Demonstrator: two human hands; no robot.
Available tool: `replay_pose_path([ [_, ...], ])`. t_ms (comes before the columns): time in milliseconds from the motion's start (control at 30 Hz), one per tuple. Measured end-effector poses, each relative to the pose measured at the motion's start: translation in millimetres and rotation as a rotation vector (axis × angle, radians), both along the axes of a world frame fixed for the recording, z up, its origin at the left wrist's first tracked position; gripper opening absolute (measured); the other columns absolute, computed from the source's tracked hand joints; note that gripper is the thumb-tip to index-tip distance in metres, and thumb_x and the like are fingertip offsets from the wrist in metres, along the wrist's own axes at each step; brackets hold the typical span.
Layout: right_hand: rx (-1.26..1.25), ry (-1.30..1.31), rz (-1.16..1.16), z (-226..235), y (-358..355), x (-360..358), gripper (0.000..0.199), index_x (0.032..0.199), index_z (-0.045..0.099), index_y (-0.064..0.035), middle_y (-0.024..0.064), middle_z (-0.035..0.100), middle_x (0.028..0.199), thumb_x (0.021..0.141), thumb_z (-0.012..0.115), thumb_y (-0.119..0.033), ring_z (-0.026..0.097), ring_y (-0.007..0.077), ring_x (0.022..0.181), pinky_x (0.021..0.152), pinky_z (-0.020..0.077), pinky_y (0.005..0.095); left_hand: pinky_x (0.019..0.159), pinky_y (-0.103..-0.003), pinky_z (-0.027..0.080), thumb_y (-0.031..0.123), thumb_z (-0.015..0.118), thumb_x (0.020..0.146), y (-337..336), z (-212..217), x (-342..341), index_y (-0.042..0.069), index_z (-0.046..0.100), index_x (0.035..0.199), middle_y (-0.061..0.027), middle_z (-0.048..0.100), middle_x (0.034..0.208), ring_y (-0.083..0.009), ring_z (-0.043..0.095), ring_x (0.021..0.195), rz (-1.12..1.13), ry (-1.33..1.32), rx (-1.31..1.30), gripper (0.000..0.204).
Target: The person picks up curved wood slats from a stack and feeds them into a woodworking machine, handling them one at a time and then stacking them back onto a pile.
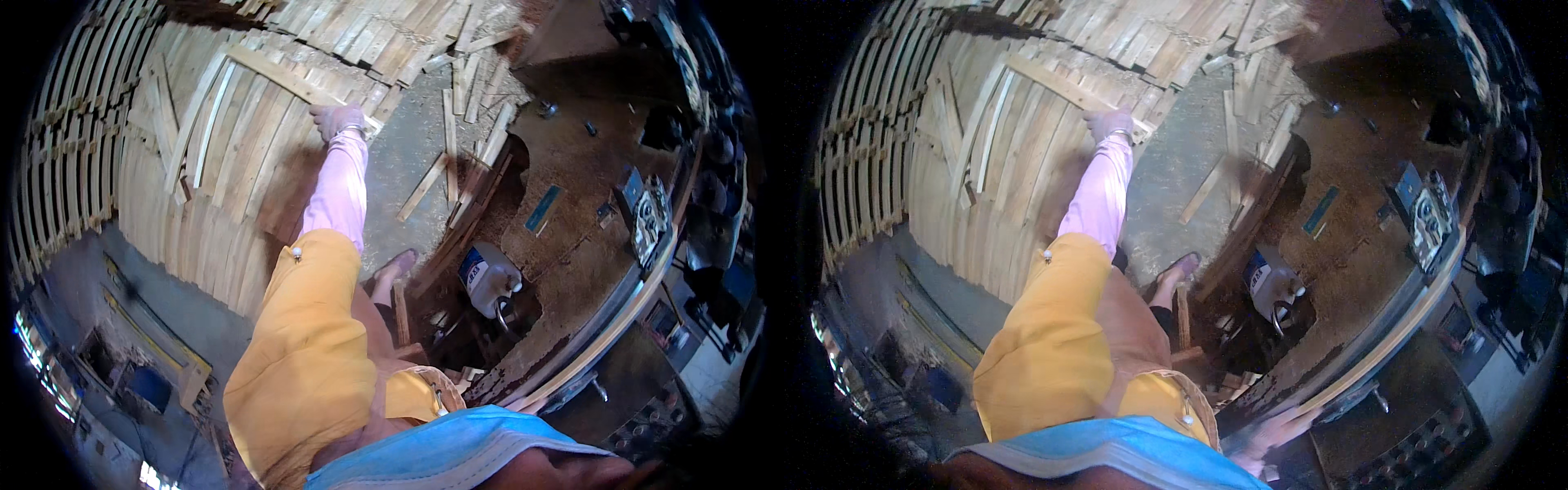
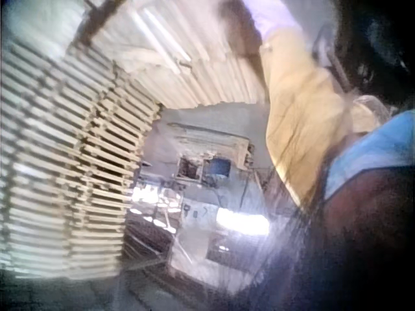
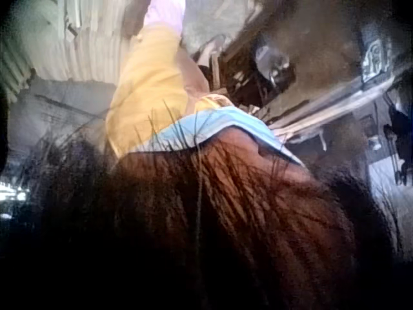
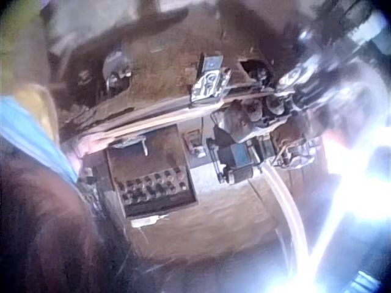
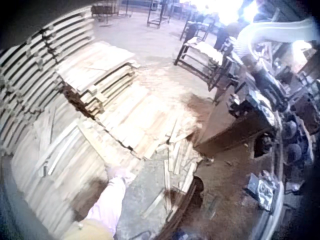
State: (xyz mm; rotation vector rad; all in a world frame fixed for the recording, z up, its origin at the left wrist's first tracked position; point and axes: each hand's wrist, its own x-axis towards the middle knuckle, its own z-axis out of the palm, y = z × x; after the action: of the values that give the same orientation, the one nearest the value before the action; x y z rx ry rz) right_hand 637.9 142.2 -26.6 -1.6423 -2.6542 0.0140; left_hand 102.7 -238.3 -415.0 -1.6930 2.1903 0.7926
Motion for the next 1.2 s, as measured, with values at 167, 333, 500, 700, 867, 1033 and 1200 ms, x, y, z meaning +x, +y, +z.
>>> replay_pose_path([
  [167, -0.095, 0.239, -0.026, 0, -36, 38, 0.053, 0.149, 0.047, 0.0023, 0.0286, 0.054, 0.144, 0.109, 0.048, -0.033, 0.055, 0.0442, 0.125, 0.108, 0.0441, 0.0463, 0.103, -0.049, 0.051, 0.024, 0.076, 0.080, -15, 1, 49, 0.001, 0.030, 0.146, -0.0283, 0.049, 0.141, -0.0446, 0.056, 0.127, -0.059, 0.127, 0.144, 0.084],
  [333, 0.171, 0.064, 0.423, 7, 60, -64, 0.045, 0.131, 0.064, 0.0043, 0.0264, 0.068, 0.122, 0.108, 0.051, -0.032, 0.062, 0.0434, 0.115, 0.099, 0.0502, 0.0473, 0.105, -0.043, 0.048, 0.015, 0.077, 0.074, -48, 15, 164, 0.003, 0.048, 0.141, -0.0273, 0.058, 0.132, -0.0403, 0.058, 0.126, -0.223, 0.170, 0.238, 0.073],
  [500, 0.312, 0.121, 0.548, -7, 128, -179, 0.046, 0.129, 0.066, 0.0042, 0.0268, 0.067, 0.127, 0.106, 0.053, -0.032, 0.062, 0.0427, 0.118, 0.104, 0.0472, 0.0469, 0.098, -0.039, 0.053, 0.006, 0.082, 0.068, -37, 84, 219, 0.003, 0.045, 0.146, -0.0185, 0.066, 0.123, -0.0292, 0.064, 0.115, -0.170, 0.471, 0.475, 0.087],
  [700, 0.053, 0.045, 0.474, 16, 123, -257, 0.046, 0.131, 0.064, 0.0050, 0.0259, 0.061, 0.139, 0.101, 0.061, -0.030, 0.057, 0.0420, 0.128, 0.112, 0.0428, 0.0466, 0.117, -0.038, 0.041, 0.020, 0.083, 0.075, 55, 226, 215, 0.006, 0.031, 0.160, -0.0225, 0.048, 0.151, -0.0330, 0.047, 0.139, -0.446, 0.712, 0.864, 0.101],
  [867, -0.920, 0.359, 0.731, 48, -57, -247, 0.063, 0.144, 0.050, 0.0020, 0.0162, 0.053, 0.146, 0.085, 0.068, -0.008, 0.050, 0.0258, 0.135, 0.116, 0.0364, 0.0362, 0.120, -0.038, 0.031, 0.027, 0.081, 0.084, 186, 303, 221, 0.007, 0.012, 0.164, -0.0112, 0.042, 0.152, -0.0227, 0.040, 0.143, -0.606, 1.089, 1.648, 0.107],
  [1033, -0.495, 0.450, 0.571, 45, -38, -144, 0.094, 0.165, 0.018, -0.0047, 0.0201, 0.032, 0.164, 0.090, 0.074, -0.014, 0.049, 0.0290, 0.137, 0.110, 0.0429, 0.0358, 0.115, -0.038, 0.040, 0.032, 0.073, 0.089, 234, 402, 223, 0.004, 0.024, 0.161, -0.0212, 0.051, 0.148, -0.0311, 0.051, 0.138, -1.429, 0.838, 1.629, 0.091],
  [1200, -0.288, 0.297, 0.156, 56, -40, -5, 0.089, 0.161, 0.028, -0.0008, 0.0289, 0.049, 0.147, 0.088, 0.074, -0.021, 0.052, 0.0397, 0.133, 0.111, 0.0406, 0.0441, 0.115, -0.039, 0.040, 0.047, 0.064, 0.093, 254, 350, 304, 0.000, 0.034, 0.156, -0.0265, 0.056, 0.145, -0.0356, 0.054, 0.137, -1.539, 0.436, 1.503, 0.085],
])
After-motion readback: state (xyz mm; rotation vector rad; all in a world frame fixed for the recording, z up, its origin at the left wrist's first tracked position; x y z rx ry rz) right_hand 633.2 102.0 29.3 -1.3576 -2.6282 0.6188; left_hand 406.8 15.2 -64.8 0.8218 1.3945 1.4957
